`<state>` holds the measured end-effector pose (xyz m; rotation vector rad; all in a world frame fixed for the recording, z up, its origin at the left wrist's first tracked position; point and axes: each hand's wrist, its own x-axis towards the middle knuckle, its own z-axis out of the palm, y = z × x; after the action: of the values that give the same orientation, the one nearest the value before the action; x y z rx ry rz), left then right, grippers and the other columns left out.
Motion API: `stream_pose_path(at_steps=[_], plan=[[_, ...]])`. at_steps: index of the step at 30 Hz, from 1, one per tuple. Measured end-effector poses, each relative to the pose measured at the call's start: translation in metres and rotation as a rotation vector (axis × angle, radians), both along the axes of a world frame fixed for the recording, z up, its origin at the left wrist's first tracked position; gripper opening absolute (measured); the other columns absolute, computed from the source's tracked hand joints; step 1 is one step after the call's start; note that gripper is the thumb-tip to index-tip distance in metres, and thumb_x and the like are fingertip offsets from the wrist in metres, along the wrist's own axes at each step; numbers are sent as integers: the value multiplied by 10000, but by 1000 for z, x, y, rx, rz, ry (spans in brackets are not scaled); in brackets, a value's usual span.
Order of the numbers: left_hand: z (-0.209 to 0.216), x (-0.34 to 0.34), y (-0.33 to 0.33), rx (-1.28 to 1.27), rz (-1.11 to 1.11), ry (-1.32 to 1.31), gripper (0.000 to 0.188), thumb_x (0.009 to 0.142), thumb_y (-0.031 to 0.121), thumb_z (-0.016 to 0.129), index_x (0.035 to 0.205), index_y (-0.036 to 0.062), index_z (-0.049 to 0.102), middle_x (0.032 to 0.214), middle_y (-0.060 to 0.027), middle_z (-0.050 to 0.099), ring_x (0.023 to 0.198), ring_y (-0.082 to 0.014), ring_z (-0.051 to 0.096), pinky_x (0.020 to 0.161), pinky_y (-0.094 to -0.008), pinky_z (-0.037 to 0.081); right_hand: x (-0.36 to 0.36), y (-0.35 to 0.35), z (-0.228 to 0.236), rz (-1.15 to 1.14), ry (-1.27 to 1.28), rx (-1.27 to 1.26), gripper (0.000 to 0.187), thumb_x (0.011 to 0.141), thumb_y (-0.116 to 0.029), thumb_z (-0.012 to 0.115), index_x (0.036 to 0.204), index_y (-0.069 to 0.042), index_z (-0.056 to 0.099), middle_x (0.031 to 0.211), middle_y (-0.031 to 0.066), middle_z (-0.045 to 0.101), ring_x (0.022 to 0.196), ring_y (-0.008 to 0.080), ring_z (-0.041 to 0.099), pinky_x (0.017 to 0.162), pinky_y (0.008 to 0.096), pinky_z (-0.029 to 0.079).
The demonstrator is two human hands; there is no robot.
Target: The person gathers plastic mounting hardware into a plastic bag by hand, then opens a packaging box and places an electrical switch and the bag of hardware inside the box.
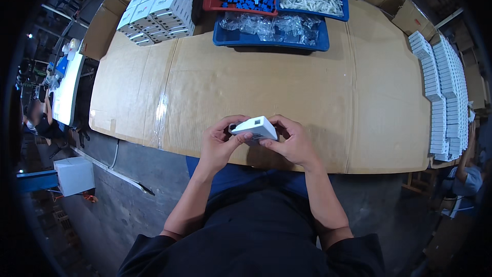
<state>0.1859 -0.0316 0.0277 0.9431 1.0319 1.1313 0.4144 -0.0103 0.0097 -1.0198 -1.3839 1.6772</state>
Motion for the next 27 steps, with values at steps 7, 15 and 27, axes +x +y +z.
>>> stream_pose_path(at_steps=[7, 15, 27], plan=[[4, -3, 3, 131, -155, 370, 347, 929, 82, 814, 1241, -10, 694, 1137, -59, 735, 1046, -120, 664, 915, -272, 529, 1, -10, -12, -9, -153, 151, 370, 887, 37, 775, 1238, 1, 663, 1165, 63, 712, 1055, 141, 675, 929, 318, 558], [-18, 3, -15, 15, -16, 105, 391, 910, 55, 824, 1256, -2, 651, 1233, -102, 679, 1173, -178, 645, 1027, -326, 518, -17, -23, -6, -221, 192, -2, 407, 892, 82, 748, 1274, -22, 657, 1234, 65, 689, 1138, 153, 662, 994, 326, 550], [5, -9, -18, 357, -92, 271, 211, 899, -22, 771, 1103, 10, 732, 1121, -119, 761, 1068, -229, 718, 927, -342, 566, -6, -22, 20, -123, 75, 387, 388, 810, 170, 699, 1146, -21, 741, 1057, 103, 766, 950, 190, 750, 863, 300, 584]])
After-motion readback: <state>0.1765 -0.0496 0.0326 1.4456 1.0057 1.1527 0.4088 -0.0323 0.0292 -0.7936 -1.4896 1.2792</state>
